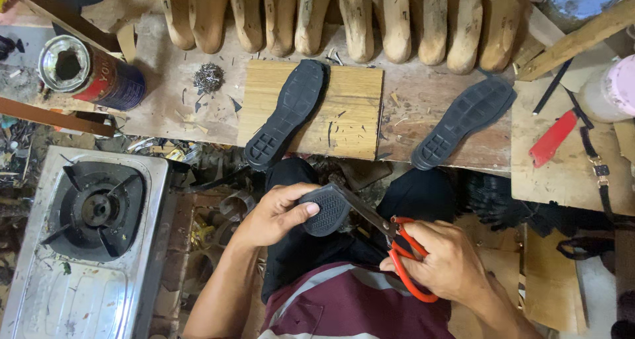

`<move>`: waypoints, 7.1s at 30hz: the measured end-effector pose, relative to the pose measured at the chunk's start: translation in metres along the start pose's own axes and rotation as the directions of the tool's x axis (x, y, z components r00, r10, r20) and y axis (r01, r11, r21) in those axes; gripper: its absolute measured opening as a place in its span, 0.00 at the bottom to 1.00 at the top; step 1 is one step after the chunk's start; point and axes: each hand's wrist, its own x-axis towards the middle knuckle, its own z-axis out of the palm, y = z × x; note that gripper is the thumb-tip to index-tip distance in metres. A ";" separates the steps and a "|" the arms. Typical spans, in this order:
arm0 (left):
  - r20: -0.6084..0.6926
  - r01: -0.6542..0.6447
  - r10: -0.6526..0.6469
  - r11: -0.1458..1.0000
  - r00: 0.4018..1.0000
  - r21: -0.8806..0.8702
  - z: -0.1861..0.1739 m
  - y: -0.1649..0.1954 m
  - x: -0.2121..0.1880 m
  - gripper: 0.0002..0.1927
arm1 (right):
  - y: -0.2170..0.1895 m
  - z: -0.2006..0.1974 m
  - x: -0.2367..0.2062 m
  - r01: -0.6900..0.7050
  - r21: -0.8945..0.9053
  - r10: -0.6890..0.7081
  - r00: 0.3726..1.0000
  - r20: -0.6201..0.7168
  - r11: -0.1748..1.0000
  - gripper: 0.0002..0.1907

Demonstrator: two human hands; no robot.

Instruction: The person sits at a workshop bench and trims excess rubber from the edges of shoe soles using red-handled scissors. They pick up each sole, rotate it while cutting along the edge, and place the trimmed sole on the bench with others.

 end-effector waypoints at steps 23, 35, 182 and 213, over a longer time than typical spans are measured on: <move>0.145 -0.226 0.197 0.948 0.970 0.223 0.047 0.011 0.019 0.19 | 0.014 0.036 0.002 -0.337 0.584 0.385 0.922 0.045 0.739 0.13; 0.130 0.023 0.084 0.747 0.988 -0.664 0.063 -0.014 0.016 0.32 | 0.009 0.036 0.003 -0.131 0.866 0.366 0.928 -0.063 0.482 0.12; 0.022 -0.248 0.258 0.897 0.966 0.365 -0.001 0.036 0.001 0.18 | -0.007 0.010 0.009 0.096 0.007 -0.096 0.995 0.002 0.995 0.27; 0.285 -0.391 0.267 0.645 0.920 0.657 -0.004 0.088 0.005 0.16 | -0.008 0.002 0.003 0.077 -0.044 -0.073 0.994 0.079 0.996 0.25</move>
